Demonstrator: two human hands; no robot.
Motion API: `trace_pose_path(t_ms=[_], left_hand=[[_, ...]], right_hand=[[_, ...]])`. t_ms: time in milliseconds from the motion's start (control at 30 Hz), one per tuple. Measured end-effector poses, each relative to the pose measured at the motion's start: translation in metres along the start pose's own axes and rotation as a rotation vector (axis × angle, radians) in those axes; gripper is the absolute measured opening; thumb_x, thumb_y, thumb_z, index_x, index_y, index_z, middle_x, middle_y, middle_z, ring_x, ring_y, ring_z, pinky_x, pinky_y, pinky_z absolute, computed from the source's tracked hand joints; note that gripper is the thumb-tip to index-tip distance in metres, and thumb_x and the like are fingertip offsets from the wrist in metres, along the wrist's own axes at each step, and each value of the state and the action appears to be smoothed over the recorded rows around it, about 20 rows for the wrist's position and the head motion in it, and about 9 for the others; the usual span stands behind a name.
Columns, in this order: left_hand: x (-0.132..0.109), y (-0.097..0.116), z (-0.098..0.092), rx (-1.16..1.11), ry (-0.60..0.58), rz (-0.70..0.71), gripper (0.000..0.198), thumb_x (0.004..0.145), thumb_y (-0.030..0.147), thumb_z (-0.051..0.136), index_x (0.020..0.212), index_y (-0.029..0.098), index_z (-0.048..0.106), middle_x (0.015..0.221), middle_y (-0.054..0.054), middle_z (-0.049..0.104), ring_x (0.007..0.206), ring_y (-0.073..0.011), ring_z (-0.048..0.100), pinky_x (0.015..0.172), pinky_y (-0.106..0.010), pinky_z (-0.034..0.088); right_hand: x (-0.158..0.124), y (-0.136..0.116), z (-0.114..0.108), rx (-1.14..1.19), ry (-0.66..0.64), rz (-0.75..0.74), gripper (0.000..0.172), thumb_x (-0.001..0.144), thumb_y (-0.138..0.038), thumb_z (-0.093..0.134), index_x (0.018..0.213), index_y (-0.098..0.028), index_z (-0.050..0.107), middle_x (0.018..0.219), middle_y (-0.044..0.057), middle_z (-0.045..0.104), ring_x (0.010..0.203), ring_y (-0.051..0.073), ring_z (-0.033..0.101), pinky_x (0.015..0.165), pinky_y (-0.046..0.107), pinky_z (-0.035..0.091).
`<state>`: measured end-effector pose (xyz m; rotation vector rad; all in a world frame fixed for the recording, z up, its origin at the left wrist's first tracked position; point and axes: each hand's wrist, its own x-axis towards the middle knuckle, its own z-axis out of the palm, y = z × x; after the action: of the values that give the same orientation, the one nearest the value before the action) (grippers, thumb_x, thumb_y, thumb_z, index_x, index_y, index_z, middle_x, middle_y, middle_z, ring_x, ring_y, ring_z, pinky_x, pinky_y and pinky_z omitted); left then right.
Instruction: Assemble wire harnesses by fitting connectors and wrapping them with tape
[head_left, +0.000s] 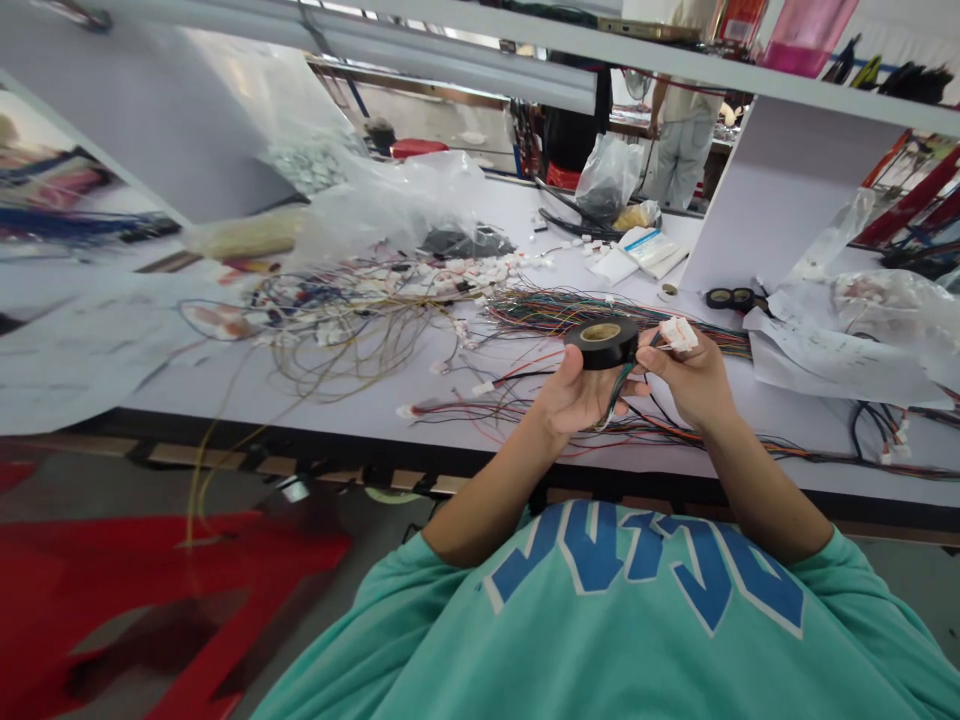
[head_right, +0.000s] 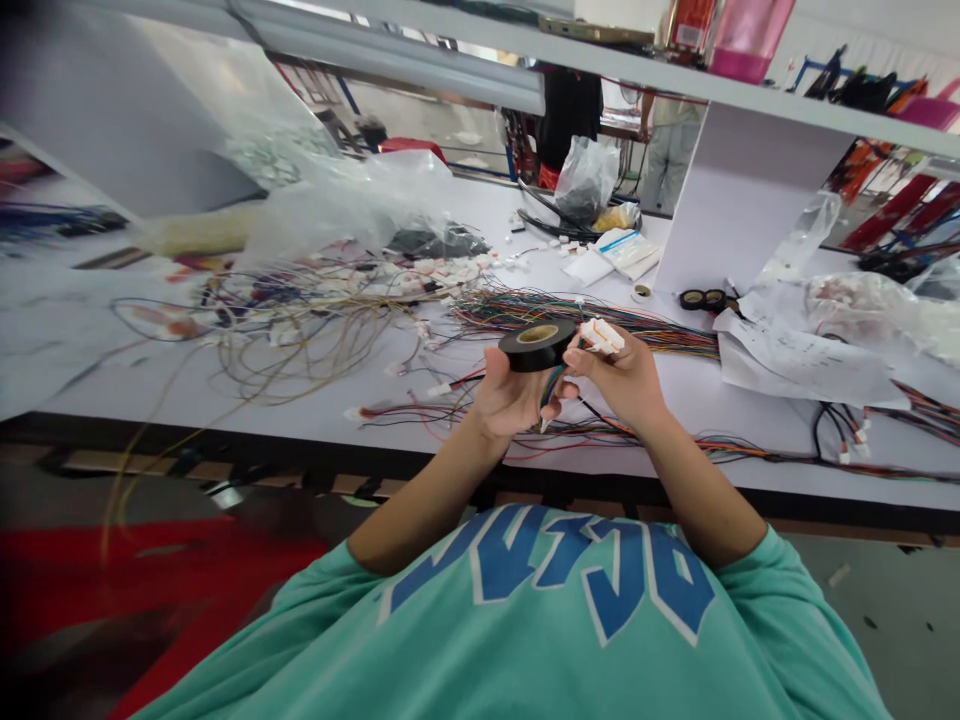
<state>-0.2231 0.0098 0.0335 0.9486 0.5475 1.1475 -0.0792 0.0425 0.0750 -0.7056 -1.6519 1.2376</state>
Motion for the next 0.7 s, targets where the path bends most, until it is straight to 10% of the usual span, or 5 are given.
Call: trace_pose_path(t_ms=[233,400,567,700], left_hand=[[-0.012,0.005,0.011,0.361,0.227,0.379,0.073,0.047,0.068,0.075,0.097,0.018,0.055,0.079,-0.004,0.056,0.063,-0.0142,0.053,0.054,-0.027,0.044],[-0.027,0.013,0.014,0.988,0.065,0.497,0.079,0.041,0.062,0.080,0.101,0.019,0.053,0.100,-0.009,0.056,0.089,-0.0211,0.053,0.076,-0.032,0.046],[-0.013,0.001,0.016,1.091,0.547,0.594,0.019,0.080,0.038,0.058,0.088,0.020,0.054,0.081,-0.002,0.056,0.070,-0.0127,0.049,0.070,-0.025,0.042],[-0.007,-0.010,0.019,1.117,0.542,0.687,0.013,0.082,0.027,0.054,0.071,0.020,0.055,0.067,0.000,0.056,0.065,-0.0125,0.051,0.067,-0.025,0.042]], right_hand=[[0.004,0.007,-0.002,-0.026,0.145,0.083,0.034,0.060,-0.045,0.072,0.067,-0.020,0.050,0.055,-0.004,0.054,0.049,0.010,0.052,0.052,0.027,0.047],[0.006,0.003,-0.008,-0.130,0.145,0.020,0.030,0.061,-0.037,0.071,0.058,-0.019,0.048,0.052,-0.006,0.045,0.049,0.007,0.042,0.050,0.024,0.038],[0.001,0.001,-0.003,-0.109,0.081,-0.013,0.031,0.061,-0.041,0.074,0.063,-0.018,0.052,0.057,-0.006,0.049,0.052,0.007,0.041,0.049,0.022,0.034],[-0.001,0.004,0.006,-0.030,-0.020,0.133,0.041,0.061,-0.054,0.071,0.071,-0.020,0.050,0.044,-0.011,0.035,0.037,0.004,0.027,0.039,0.021,0.022]])
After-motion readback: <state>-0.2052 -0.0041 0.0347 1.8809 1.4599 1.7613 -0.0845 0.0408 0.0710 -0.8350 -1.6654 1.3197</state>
